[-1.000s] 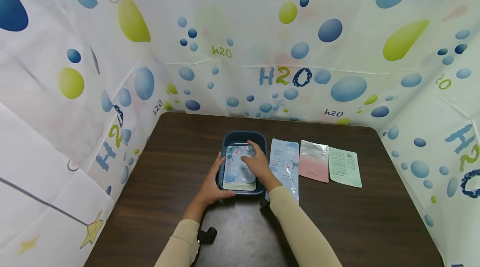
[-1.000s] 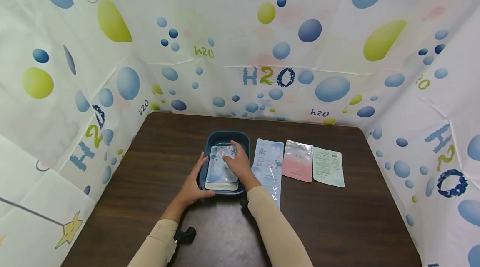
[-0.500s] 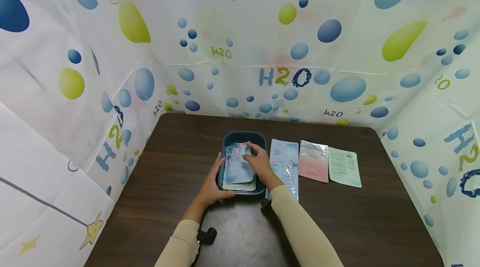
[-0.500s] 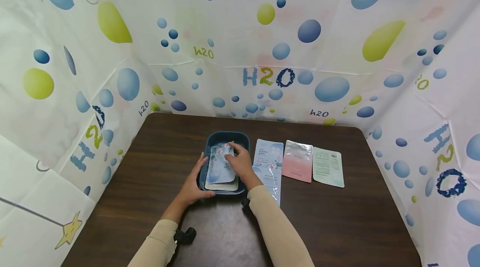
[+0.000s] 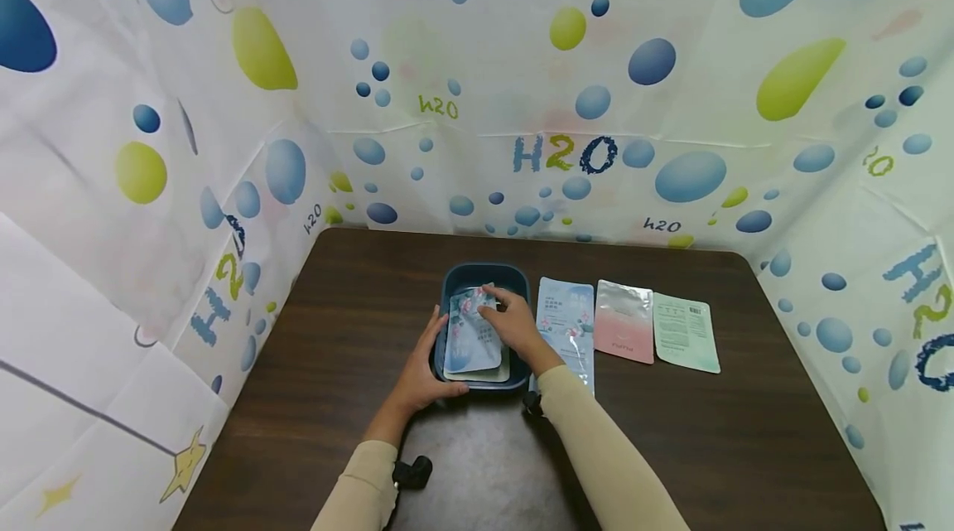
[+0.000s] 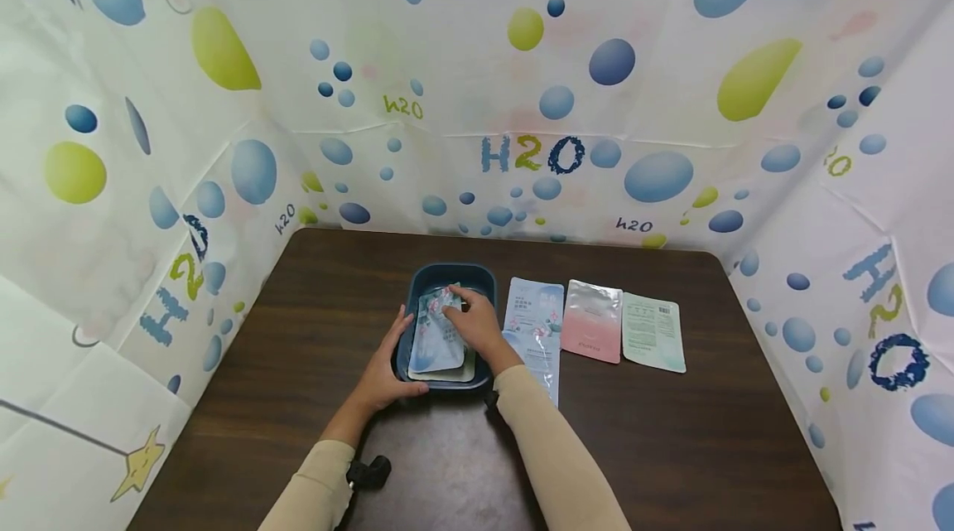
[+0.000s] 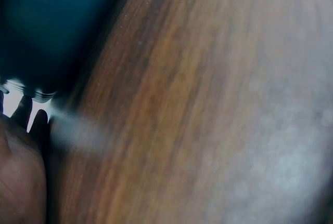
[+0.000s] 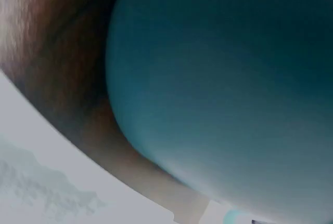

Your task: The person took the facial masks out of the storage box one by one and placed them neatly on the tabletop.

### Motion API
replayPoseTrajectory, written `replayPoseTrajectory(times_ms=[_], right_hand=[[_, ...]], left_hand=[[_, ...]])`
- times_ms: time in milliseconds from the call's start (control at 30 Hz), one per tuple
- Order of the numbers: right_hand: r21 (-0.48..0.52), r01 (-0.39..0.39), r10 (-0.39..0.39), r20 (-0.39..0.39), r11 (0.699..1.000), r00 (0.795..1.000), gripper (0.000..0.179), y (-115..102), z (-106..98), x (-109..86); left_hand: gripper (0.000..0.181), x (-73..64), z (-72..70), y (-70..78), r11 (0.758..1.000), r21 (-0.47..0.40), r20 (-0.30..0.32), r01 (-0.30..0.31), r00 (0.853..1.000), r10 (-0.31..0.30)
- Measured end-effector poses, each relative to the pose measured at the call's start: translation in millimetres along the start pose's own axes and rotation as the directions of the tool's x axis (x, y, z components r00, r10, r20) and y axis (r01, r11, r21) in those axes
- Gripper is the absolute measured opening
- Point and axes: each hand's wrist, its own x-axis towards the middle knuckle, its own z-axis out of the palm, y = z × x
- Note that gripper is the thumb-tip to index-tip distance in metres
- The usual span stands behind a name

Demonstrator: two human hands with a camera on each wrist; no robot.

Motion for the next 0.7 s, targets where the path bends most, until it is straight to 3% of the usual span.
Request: replayPoseTrajectory(times_ms=[167, 267, 500, 700], right_hand=[[-0.041, 0.006, -0.005, 0.027, 0.999, 1.000, 0.050, -3.9, -3.4, 1.5], [0.010, -0.012, 0.012, 0.043, 1.000, 0.999, 0.051, -5.0, -5.3, 1.8], [0.129, -0.038, 0.032, 0.049, 0.991, 0.998, 0.049, -5.7, -10.9, 1.7], [0.171, -0.026, 0.021, 0.031, 0.985, 0.999, 0.049, -7.7, -16.7, 3.0]], left_hand=[[0.127, 0.6, 0.6, 0.2, 1.000, 0.004, 0.001, 0.004, 1.000, -0.004], [0.125, 0.5, 0.5, 5.6, 1.000, 0.009, 0.002, 0.013, 1.000, -0.013], [0.120, -2.9, -3.8, 36.5, 0.999, -0.042, 0.013, 0.010, 1.000, -0.010], [0.121, -2.9, -4.4, 37.1, 0.999, -0.047, 0.012, -0.002, 1.000, 0.003]])
